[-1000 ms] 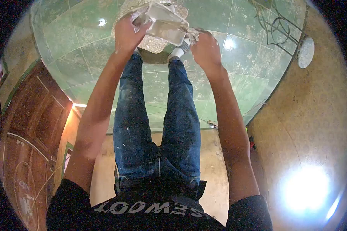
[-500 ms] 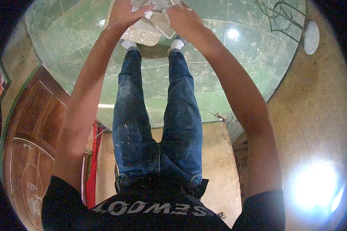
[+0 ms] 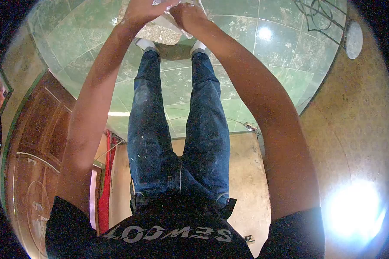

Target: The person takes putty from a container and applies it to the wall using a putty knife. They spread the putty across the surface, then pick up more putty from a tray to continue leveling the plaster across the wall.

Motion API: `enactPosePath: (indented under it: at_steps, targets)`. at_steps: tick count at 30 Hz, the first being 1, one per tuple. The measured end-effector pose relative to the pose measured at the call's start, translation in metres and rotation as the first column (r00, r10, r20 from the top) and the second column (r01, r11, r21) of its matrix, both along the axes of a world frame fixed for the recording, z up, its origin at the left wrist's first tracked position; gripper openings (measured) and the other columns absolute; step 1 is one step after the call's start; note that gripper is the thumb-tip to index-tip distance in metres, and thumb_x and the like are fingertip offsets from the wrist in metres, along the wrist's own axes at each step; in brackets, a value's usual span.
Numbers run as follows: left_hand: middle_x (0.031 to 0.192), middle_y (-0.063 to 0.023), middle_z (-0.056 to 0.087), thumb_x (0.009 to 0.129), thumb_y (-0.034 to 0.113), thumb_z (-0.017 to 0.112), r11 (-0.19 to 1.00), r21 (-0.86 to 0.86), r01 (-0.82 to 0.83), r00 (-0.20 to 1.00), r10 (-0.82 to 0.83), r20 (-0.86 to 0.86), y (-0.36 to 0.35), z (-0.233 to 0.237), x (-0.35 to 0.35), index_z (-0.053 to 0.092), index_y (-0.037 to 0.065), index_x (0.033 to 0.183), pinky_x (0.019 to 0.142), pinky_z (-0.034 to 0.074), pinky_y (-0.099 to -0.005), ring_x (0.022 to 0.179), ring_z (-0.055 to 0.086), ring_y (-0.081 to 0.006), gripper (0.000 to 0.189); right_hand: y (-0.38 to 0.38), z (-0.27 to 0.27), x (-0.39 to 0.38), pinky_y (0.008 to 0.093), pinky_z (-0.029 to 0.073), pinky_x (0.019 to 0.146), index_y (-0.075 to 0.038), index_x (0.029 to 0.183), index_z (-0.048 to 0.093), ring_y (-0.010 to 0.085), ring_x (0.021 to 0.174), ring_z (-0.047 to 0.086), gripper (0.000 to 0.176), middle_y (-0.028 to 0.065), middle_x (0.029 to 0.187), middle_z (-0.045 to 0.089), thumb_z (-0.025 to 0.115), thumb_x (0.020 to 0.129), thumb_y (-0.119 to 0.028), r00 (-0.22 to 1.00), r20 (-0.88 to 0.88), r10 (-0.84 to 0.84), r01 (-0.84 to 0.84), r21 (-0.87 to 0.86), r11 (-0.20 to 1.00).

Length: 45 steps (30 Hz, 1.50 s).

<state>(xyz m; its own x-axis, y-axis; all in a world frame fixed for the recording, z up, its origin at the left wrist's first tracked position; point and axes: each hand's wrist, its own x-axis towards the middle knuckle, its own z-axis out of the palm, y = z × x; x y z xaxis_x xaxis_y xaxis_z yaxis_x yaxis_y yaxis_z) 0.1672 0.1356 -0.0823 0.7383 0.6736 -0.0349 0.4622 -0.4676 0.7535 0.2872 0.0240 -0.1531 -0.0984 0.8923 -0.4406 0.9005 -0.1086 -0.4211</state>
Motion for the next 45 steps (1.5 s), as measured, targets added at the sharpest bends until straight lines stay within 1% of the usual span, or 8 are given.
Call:
enactPosePath:
  at_steps: [2, 8, 10, 19, 22, 30, 34, 45]
  targets:
    - [0.111, -0.0237, 0.058, 0.068, 0.035, 0.072, 0.998, -0.002, 0.067, 0.997, -0.067, -0.048, -0.004, 0.005, 0.005, 0.062, 0.005, 0.109, 0.1, 0.036, -0.0453, 0.112, 0.048, -0.0427, 0.051, -0.005, -0.021, 0.003, 0.0439, 0.049, 0.083, -0.001, 0.089, 0.066, 0.0353, 0.091, 0.062, 0.021, 0.0196, 0.093, 0.065, 0.051, 0.08, -0.013, 0.991, -0.062, -0.119, 0.12, 0.016, 0.993]
    - [0.11, -0.0213, 0.059, 0.071, 0.04, 0.069, 0.972, 0.164, 0.167, 0.985, -0.155, -0.08, -0.009, 0.006, -0.002, 0.062, 0.011, 0.115, 0.102, 0.035, -0.0452, 0.11, 0.049, -0.0415, 0.054, -0.016, -0.012, 0.009, 0.0465, 0.046, 0.087, 0.001, 0.097, 0.064, 0.0378, 0.093, 0.061, 0.028, 0.0211, 0.095, 0.064, 0.049, 0.086, -0.02, 0.883, 0.167, 0.439, -0.445, -0.002, 0.895]
    - [0.111, -0.0208, 0.059, 0.07, 0.039, 0.069, 0.967, 0.158, 0.202, 0.977, -0.188, -0.096, -0.009, 0.01, -0.003, 0.061, 0.01, 0.116, 0.103, 0.034, -0.0452, 0.11, 0.049, -0.0408, 0.055, -0.025, -0.02, -0.003, 0.0444, 0.049, 0.086, -0.003, 0.097, 0.064, 0.0351, 0.099, 0.061, 0.02, 0.0206, 0.101, 0.063, 0.055, 0.079, -0.009, 0.989, -0.144, -0.026, 0.053, 0.19, 0.98]
    - [0.111, -0.0211, 0.059, 0.071, 0.036, 0.071, 0.934, 0.209, 0.288, 0.957, -0.272, -0.103, 0.004, -0.007, -0.015, 0.062, 0.007, 0.113, 0.103, 0.033, -0.0466, 0.111, 0.049, -0.0409, 0.052, -0.002, 0.001, -0.005, 0.0472, 0.047, 0.085, 0.002, 0.104, 0.059, 0.0413, 0.096, 0.059, 0.032, 0.0284, 0.105, 0.059, 0.045, 0.089, -0.023, 0.89, -0.1, -0.444, 0.413, -0.235, 0.88]
    - [0.109, -0.0207, 0.06, 0.072, 0.035, 0.07, 0.996, 0.069, 0.059, 0.998, -0.058, -0.013, -0.006, 0.0, -0.014, 0.062, 0.008, 0.112, 0.103, 0.032, -0.0481, 0.11, 0.048, -0.0419, 0.049, -0.023, -0.101, -0.028, 0.0477, 0.047, 0.084, 0.003, 0.103, 0.059, 0.042, 0.098, 0.058, 0.032, 0.0296, 0.105, 0.059, 0.044, 0.089, -0.022, 0.805, -0.091, -0.586, 0.587, -0.015, 0.809]
    - [0.109, -0.0197, 0.06, 0.072, 0.031, 0.07, 0.971, 0.076, 0.228, 0.973, -0.229, 0.014, -0.002, 0.01, -0.017, 0.061, 0.008, 0.116, 0.103, 0.031, -0.0461, 0.109, 0.05, -0.0397, 0.051, -0.008, 0.013, -0.014, 0.0448, 0.048, 0.088, -0.006, 0.101, 0.064, 0.0327, 0.104, 0.06, 0.022, 0.0169, 0.107, 0.063, 0.049, 0.085, -0.013, 0.99, 0.0, 0.14, -0.14, -0.014, 0.99]
    - [0.11, -0.0205, 0.059, 0.071, 0.028, 0.07, 0.981, -0.004, 0.196, 0.977, -0.194, 0.092, 0.007, -0.003, -0.022, 0.061, 0.006, 0.115, 0.104, 0.031, -0.0458, 0.109, 0.05, -0.0392, 0.05, -0.002, -0.001, -0.01, 0.0484, 0.047, 0.083, 0.004, 0.097, 0.06, 0.0418, 0.098, 0.059, 0.029, 0.0286, 0.103, 0.06, 0.042, 0.089, -0.017, 0.929, -0.206, -0.307, 0.299, -0.07, 0.952]
    - [0.114, -0.0224, 0.056, 0.068, 0.022, 0.074, 0.99, 0.063, 0.129, 0.991, -0.131, 0.028, 0.013, -0.013, -0.032, 0.062, 0.004, 0.107, 0.098, 0.037, -0.0432, 0.11, 0.05, -0.0385, 0.045, 0.007, -0.015, -0.032, 0.0476, 0.047, 0.084, 0.001, 0.096, 0.062, 0.0398, 0.102, 0.058, 0.024, 0.0235, 0.11, 0.06, 0.045, 0.086, -0.013, 0.983, 0.011, -0.184, 0.184, -0.079, 0.98]
